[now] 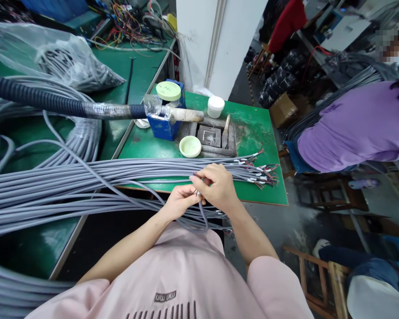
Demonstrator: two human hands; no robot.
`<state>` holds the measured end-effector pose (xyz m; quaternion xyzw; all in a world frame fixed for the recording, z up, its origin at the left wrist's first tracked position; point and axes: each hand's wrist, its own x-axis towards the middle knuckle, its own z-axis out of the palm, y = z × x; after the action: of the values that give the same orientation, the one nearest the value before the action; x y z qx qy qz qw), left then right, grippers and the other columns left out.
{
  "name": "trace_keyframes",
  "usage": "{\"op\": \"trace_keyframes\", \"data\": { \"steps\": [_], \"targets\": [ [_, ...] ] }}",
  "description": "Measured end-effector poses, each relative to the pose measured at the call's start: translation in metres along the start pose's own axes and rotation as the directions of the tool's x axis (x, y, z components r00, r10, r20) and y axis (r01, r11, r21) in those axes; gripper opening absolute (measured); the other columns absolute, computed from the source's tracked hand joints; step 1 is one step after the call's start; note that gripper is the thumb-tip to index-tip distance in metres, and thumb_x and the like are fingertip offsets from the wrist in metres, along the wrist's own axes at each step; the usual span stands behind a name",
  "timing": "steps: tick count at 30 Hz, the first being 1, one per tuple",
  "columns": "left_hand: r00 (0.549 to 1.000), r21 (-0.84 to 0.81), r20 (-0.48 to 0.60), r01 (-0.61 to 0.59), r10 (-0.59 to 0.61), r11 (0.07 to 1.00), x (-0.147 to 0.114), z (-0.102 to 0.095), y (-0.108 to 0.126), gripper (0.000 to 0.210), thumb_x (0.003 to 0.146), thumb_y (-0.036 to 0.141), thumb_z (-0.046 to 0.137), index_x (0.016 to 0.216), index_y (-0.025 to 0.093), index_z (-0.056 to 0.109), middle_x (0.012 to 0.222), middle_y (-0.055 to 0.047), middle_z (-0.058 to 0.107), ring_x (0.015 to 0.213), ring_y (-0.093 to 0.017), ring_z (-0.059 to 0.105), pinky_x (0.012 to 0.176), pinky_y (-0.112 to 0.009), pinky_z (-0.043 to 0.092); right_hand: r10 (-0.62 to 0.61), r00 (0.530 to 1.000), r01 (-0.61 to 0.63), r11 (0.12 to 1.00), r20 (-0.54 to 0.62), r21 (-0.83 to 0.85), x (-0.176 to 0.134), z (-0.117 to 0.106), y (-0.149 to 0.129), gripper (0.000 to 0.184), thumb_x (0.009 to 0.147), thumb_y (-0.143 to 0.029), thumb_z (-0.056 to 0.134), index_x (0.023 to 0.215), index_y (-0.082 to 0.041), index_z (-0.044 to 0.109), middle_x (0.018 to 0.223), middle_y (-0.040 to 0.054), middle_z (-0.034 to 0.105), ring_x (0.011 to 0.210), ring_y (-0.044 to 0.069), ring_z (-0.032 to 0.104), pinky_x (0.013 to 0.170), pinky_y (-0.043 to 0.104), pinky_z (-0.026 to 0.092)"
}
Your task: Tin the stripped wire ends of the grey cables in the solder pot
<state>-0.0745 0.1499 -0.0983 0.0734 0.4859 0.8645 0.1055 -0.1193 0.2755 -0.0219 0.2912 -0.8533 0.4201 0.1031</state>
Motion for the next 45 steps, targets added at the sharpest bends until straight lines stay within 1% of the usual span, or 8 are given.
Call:
{"op": "trace_keyframes", "data": {
  "steps": [6,9,13,16,19,23,29,45],
  "targets": [
    [0.99,-0.113,-0.144,-0.014,-0.002,0.993,0.002,-0.008,-0.004,0.038,0.068,0.05,0.08,0.071,0.013,0.069,0.063,-0.004,0.067,0.06,-0.013,0.059,0.066,-0.027,0.05,0.003,0.996,0.0,0.999,-0.085,0.043,-0.01,-0.005,0.014,0.017,0.088,-0.028,0.06,0.075,-0.024,0.071,0.064,-0.0001,0.063,0.059,0.016,0.054,0.066,0.034,0.046],
    [0.968,-0.235,-0.249,-0.027,-0.034,0.972,0.007,-0.011,0.002,0.04,0.064,0.051,0.082,0.07,0.014,0.07,0.061,-0.003,0.065,0.06,-0.012,0.059,0.065,-0.025,0.049,-0.16,0.98,0.162,0.987,-0.115,0.006,-0.018,-0.007,0.024,0.019,0.09,-0.02,0.058,0.1,-0.028,0.072,0.08,0.0015,0.069,0.072,0.018,0.061,0.073,0.036,0.05],
    [0.955,-0.324,-0.294,-0.059,-0.041,0.944,0.013,-0.011,0.01,0.038,0.065,0.05,0.081,0.07,0.015,0.068,0.062,-0.002,0.064,0.059,-0.011,0.058,0.061,-0.023,0.047,-0.482,0.868,0.495,0.859,0.119,-0.133,-0.023,0.0,0.033,0.032,0.09,-0.019,0.057,0.117,-0.033,0.066,0.12,0.0058,0.065,0.111,0.024,0.058,0.093,0.043,0.049],
    [0.947,-0.156,-0.315,-0.113,0.059,0.981,0.009,-0.01,0.016,0.035,0.075,0.05,0.073,0.084,0.016,0.071,0.074,-0.004,0.069,0.067,-0.014,0.062,0.068,-0.026,0.05,-0.555,0.813,0.578,0.806,0.173,-0.13,-0.016,0.002,0.034,0.025,0.092,-0.029,0.059,0.114,-0.034,0.068,0.121,0.0045,0.065,0.117,0.024,0.057,0.097,0.044,0.049],
    [0.929,0.315,-0.216,-0.226,0.302,0.922,-0.003,-0.012,0.024,0.028,0.085,0.042,0.064,0.1,0.019,0.071,0.088,-0.007,0.073,0.085,-0.018,0.065,0.086,-0.034,0.047,-0.415,0.91,0.413,0.903,0.002,-0.119,0.004,-0.005,0.036,0.024,0.094,-0.033,0.055,0.115,-0.029,0.068,0.114,0.0064,0.069,0.105,0.024,0.065,0.092,0.043,0.053],
    [0.904,0.684,0.196,-0.404,0.38,0.608,-0.02,-0.018,0.031,0.022,0.089,0.036,0.06,0.104,0.022,0.07,0.087,-0.005,0.074,0.082,-0.018,0.064,0.091,-0.037,0.041,-0.1,0.973,0.083,0.993,-0.21,-0.087,0.043,-0.012,0.042,0.03,0.096,-0.043,0.049,0.099,-0.023,0.072,0.097,0.0062,0.073,0.092,0.023,0.069,0.084,0.038,0.055],
    [0.876,0.748,0.308,-0.464,0.371,0.475,-0.024,-0.025,0.028,0.023,0.092,0.032,0.056,0.106,0.019,0.068,0.086,-0.006,0.073,0.077,-0.016,0.064,0.073,-0.03,0.039,-0.043,0.996,0.048,0.997,-0.077,0.064,0.084,0.005,0.062,0.032,0.095,-0.045,0.051,0.086,-0.021,0.069,0.085,0.0033,0.072,0.073,0.017,0.069,0.068,0.029,0.055],
    [0.863,0.716,0.301,-0.485,0.405,0.502,-0.022,-0.032,0.028,0.023,0.093,0.033,0.055,0.102,0.016,0.068,0.083,-0.005,0.072,0.073,-0.014,0.063,0.072,-0.03,0.041,-0.177,0.976,0.194,0.97,0.125,-0.144,0.103,0.024,0.068,0.028,0.095,-0.037,0.049,0.084,-0.02,0.069,0.078,0.0014,0.07,0.071,0.016,0.066,0.067,0.025,0.048]
  ]
}}
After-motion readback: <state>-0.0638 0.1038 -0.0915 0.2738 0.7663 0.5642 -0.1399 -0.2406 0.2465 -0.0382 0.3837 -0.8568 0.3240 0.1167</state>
